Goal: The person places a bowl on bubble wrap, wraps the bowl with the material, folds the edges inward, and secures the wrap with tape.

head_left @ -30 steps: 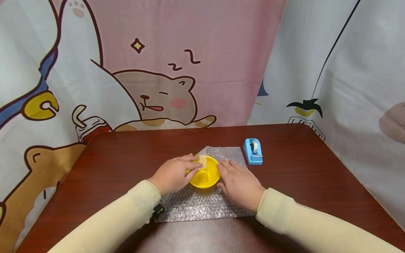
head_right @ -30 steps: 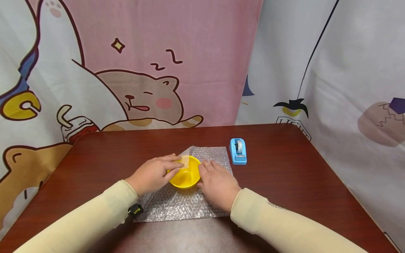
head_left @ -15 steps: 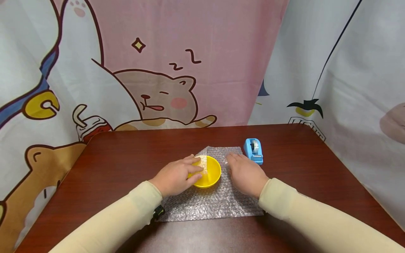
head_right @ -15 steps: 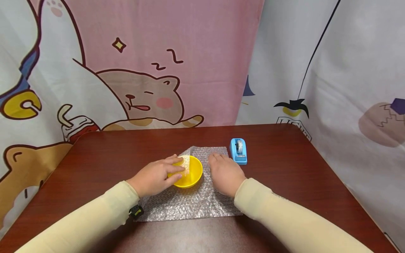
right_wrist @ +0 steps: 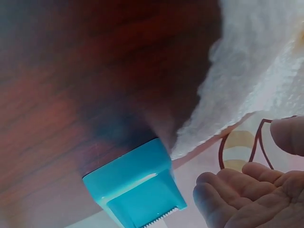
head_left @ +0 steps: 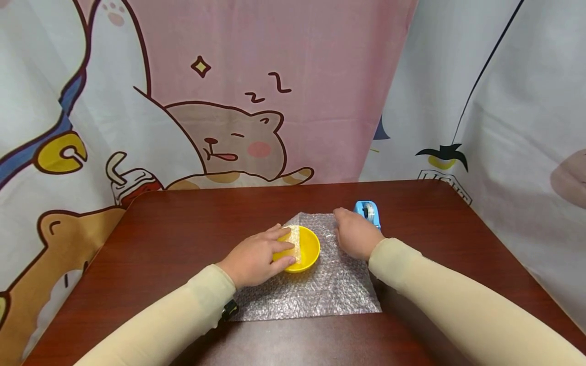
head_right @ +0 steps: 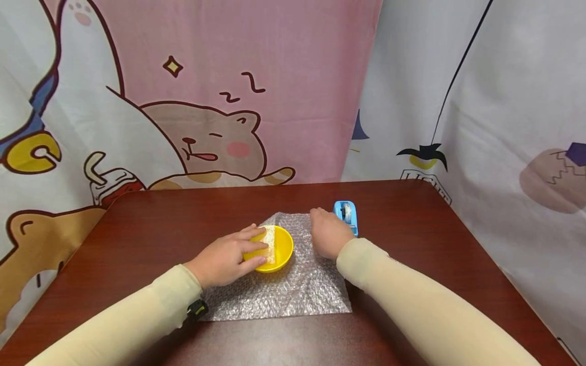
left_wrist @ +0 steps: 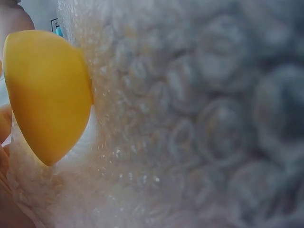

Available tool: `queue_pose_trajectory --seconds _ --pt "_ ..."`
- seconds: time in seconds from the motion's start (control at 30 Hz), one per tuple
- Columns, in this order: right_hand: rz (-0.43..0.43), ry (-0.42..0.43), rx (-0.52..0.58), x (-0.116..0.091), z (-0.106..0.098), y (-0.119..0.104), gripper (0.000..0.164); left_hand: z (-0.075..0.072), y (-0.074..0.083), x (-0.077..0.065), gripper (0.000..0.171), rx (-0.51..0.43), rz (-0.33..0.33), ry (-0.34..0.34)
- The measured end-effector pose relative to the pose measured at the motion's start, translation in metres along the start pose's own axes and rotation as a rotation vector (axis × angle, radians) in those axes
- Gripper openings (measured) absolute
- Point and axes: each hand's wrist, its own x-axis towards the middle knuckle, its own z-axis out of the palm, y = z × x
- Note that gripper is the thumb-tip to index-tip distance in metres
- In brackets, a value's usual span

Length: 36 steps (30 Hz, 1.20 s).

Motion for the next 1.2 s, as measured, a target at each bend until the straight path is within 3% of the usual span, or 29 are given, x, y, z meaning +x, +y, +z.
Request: queue_pose_trajectory --seconds 0.47,0.8,1.2 --pt "0.079 -0.092 -0.032 0.023 0.003 0.002 0.069 0.004 0.001 0.0 0.061 -0.006 0.002 0.004" --pt "0.091 -0.132 -0.046 0.028 0.004 -0.002 0.057 0.005 0.0 0.0 0.064 0.017 0.007 0.005" --pt "0.128 -0.177 -0.075 0.034 0.012 -0.001 0.062 0.005 0.001 0.0 0.065 0.008 0.01 0.008"
